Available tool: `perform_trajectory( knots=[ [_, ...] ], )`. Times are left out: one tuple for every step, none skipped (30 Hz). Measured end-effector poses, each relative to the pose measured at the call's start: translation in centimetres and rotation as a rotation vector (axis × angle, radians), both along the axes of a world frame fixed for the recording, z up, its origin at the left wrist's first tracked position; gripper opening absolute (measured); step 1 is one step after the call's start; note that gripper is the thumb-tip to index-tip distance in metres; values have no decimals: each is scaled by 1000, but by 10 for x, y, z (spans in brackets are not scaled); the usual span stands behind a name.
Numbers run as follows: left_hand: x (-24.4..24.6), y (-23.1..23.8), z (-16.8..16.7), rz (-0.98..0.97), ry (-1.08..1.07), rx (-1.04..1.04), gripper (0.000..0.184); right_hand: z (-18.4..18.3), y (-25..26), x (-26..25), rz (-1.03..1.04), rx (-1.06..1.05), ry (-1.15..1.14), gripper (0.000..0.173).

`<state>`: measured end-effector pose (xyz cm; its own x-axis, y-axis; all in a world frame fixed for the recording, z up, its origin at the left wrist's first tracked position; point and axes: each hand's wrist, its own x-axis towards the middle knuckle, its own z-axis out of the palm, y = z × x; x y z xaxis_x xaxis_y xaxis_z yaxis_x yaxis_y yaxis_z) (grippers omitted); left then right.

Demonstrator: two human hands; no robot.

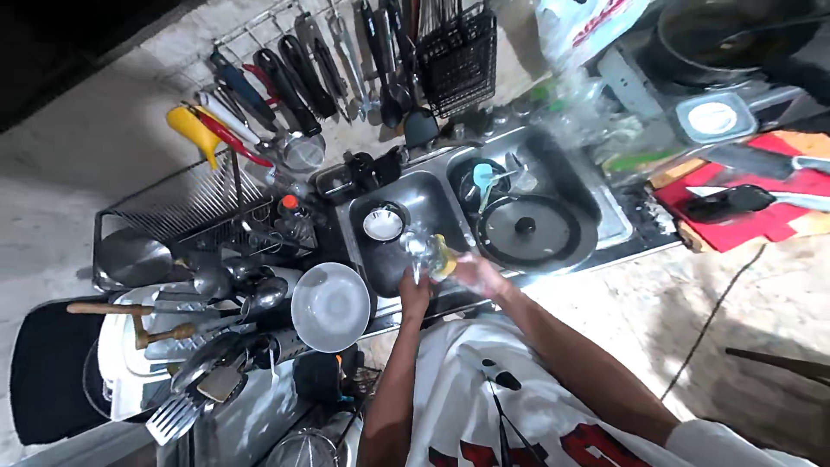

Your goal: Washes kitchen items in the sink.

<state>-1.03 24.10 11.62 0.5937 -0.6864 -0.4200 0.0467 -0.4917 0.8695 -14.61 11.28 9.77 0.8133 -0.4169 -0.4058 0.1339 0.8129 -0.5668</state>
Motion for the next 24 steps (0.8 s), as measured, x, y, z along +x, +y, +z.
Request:
perform_trajectory(
  knots=[
    [3, 4, 3, 18, 30, -22, 30, 0, 2, -2, 48, -46, -40, 56],
    [6, 8, 5, 31, 49, -38, 30, 2, 4, -2, 93, -129, -63, 59],
    [8, 12, 7, 39, 60, -48, 29, 4, 7, -2, 118, -217, -68, 61],
    [11, 16, 9, 44, 71, -61, 29, 4, 10, 1, 129, -301, -62, 62],
    [13, 19, 11, 43, 78, -72, 29, 3, 14, 7, 116, -373, -41, 63],
    [14, 22, 12, 33, 78, -77, 28, -1, 19, 13, 83, -422, -9, 63],
    [15, 25, 13, 20, 75, -72, 28, -2, 22, 19, 44, -443, 25, 62],
    [15, 27, 14, 8, 70, -68, 29, -4, 26, 25, 9, -448, 61, 60],
    [15, 30, 14, -3, 60, -58, 29, -6, 29, 30, -20, -446, 105, 58],
    [14, 32, 15, -11, 46, -46, 28, -7, 32, 34, -38, -445, 146, 54],
    [13, 34, 16, -14, 37, -37, 27, -7, 35, 37, -53, -445, 187, 49],
    [13, 36, 16, -20, 34, -26, 27, -6, 38, 40, -70, -447, 233, 43],
    [13, 38, 15, -32, 31, -11, 26, -4, 41, 43, -84, -450, 280, 39],
    [13, 41, 14, -45, 30, 3, 27, -3, 43, 45, -101, -461, 324, 36],
    [12, 43, 12, -58, 29, 11, 29, -2, 44, 47, -114, -480, 368, 34],
    [13, 45, 11, -63, 33, 13, 30, -3, 45, 50, -126, -505, 421, 31],
    [12, 47, 11, -59, 46, 9, 30, -6, 45, 52, -133, -537, 485, 32],
    [12, 49, 12, -48, 63, 2, 29, -9, 46, 54, -123, -578, 554, 35],
    [11, 51, 13, -29, 81, 1, 28, -11, 47, 57, -105, -621, 619, 38],
    [11, 53, 15, -9, 96, -1, 28, -12, 48, 59, -91, -652, 656, 40],
    [10, 54, 16, 13, 107, -5, 28, -11, 50, 61, -85, -656, 652, 42],
    [9, 56, 17, 33, 117, -11, 28, -8, 52, 63, -98, -629, 600, 42],
    [7, 57, 17, 53, 133, -17, 29, -3, 55, 63, -124, -582, 535, 43],
    [3, 59, 16, 75, 152, -25, 31, 1, 56, 61, -131, -540, 506, 46]
  ],
)
